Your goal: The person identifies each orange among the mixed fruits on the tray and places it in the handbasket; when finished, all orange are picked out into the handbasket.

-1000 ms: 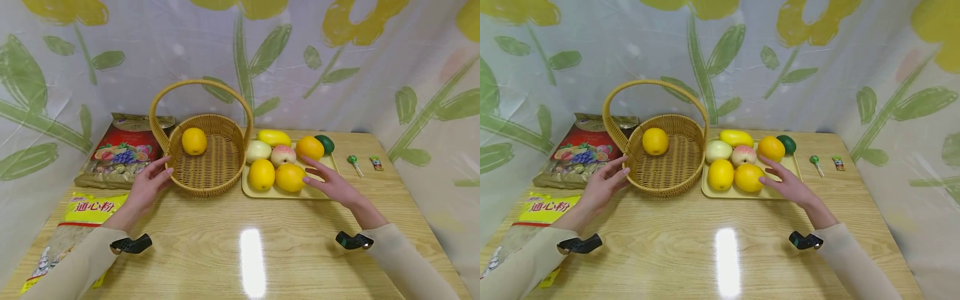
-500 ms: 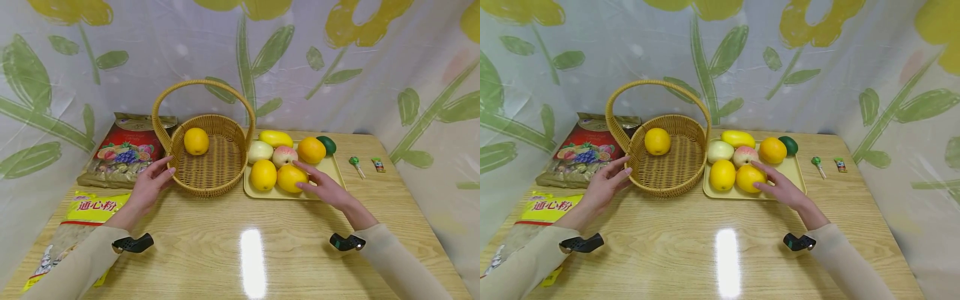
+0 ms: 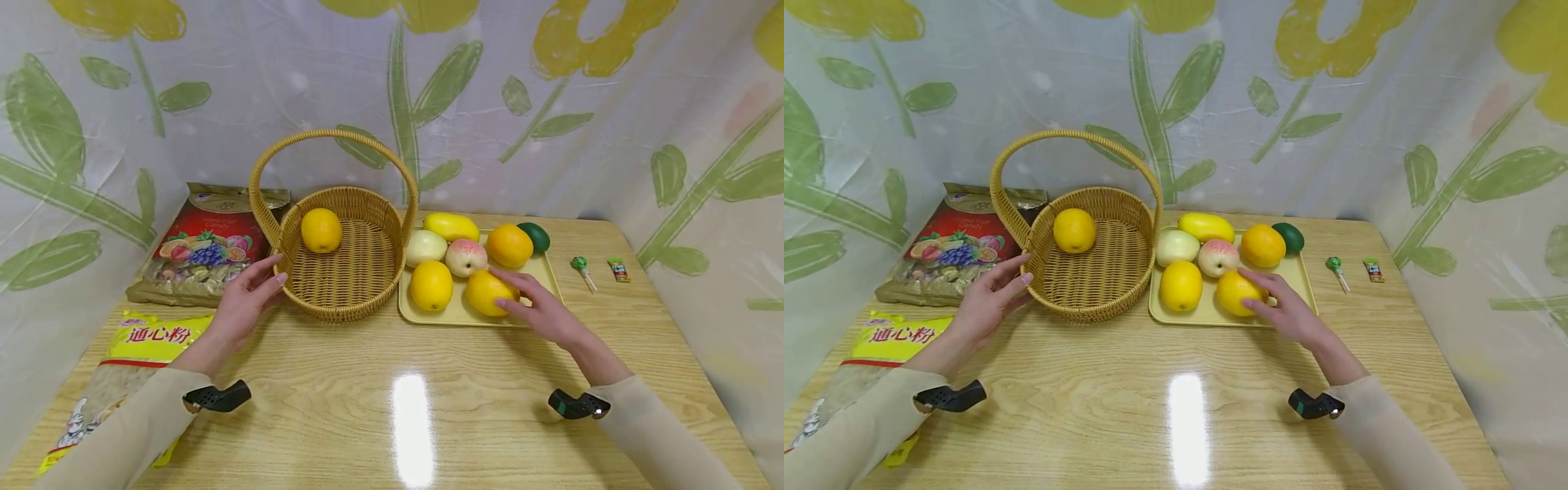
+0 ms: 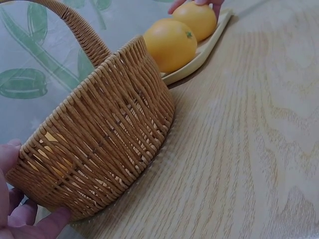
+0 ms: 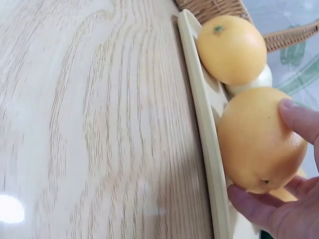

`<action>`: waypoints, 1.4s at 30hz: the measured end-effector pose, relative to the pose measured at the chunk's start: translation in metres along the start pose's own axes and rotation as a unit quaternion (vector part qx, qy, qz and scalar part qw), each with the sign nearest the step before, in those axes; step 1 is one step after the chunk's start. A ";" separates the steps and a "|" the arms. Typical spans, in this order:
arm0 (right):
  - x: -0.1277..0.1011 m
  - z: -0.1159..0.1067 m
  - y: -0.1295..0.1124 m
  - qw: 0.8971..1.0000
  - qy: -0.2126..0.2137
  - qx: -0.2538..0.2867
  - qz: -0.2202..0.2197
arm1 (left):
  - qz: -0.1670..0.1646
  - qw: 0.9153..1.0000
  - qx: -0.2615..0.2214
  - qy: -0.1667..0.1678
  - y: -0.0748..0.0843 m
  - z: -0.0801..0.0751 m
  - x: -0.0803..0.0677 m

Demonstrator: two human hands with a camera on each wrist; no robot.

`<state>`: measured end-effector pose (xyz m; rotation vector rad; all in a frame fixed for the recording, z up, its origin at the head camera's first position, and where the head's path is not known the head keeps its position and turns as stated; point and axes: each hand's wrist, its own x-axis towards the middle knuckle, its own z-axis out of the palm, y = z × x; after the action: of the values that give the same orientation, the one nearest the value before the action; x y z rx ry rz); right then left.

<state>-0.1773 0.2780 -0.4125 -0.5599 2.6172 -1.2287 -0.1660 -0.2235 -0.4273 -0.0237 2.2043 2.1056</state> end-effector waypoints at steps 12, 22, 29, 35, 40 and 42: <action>-0.007 -0.015 0.005 0.999 0.014 0.015 0.046 | 0.003 1.000 -0.004 -0.001 -0.001 -0.002 0.000; -0.005 -0.016 0.006 0.999 -0.018 -0.031 0.009 | 0.004 1.000 0.008 -0.001 -0.002 -0.002 0.001; -0.004 -0.015 0.006 0.999 -0.028 -0.027 0.011 | 0.002 1.000 -0.002 -0.004 -0.002 -0.002 0.001; -0.004 -0.012 0.002 0.997 -0.029 -0.071 -0.018 | -0.001 1.000 0.000 -0.006 0.000 -0.003 0.002; -0.006 -0.010 -0.012 0.995 -0.001 -0.094 -0.024 | -0.003 1.000 0.017 0.000 -0.001 -0.002 0.003; -0.007 -0.011 -0.020 0.996 0.016 -0.086 -0.019 | -0.004 1.000 0.019 0.002 -0.002 -0.001 0.003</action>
<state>-0.1696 0.2773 -0.3901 -0.6280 2.7691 -1.0373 -0.1693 -0.2247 -0.4290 -0.0348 2.2418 2.0600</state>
